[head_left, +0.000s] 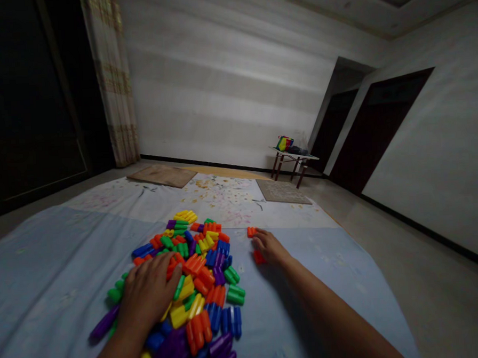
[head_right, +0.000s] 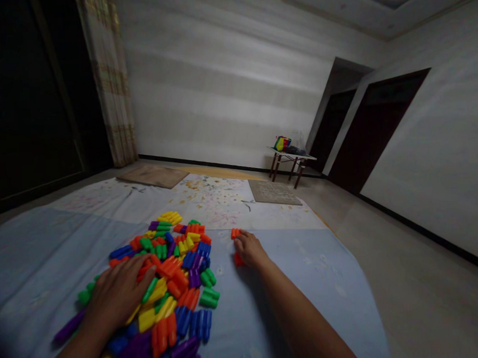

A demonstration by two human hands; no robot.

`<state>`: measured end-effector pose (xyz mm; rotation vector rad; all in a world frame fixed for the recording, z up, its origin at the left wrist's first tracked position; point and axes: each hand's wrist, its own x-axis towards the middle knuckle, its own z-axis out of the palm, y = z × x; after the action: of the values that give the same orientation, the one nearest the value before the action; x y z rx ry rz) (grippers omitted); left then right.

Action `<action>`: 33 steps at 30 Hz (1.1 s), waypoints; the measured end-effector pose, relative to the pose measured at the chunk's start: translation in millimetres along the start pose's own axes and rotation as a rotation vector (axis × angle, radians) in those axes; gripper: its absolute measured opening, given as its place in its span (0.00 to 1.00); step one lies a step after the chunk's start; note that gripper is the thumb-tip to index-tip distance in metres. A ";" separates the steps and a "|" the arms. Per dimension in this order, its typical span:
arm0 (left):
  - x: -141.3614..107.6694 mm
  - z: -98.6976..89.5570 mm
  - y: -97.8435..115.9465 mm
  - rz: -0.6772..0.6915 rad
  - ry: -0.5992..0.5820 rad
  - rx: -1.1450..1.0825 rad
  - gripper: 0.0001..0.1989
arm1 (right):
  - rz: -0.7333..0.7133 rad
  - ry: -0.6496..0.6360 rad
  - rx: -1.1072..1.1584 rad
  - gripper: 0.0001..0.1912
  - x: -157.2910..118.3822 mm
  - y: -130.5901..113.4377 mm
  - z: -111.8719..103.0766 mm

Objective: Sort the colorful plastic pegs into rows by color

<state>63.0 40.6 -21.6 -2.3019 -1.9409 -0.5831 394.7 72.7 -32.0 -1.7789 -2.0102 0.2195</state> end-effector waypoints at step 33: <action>1.0 1.3 -0.3 0.006 0.010 -0.005 0.26 | 0.066 0.224 0.202 0.20 -37.9 0.1 5.2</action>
<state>63.1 42.0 -22.6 -2.3025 -1.9297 -0.5983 395.3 36.8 -45.0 -1.6647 -1.7121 0.2245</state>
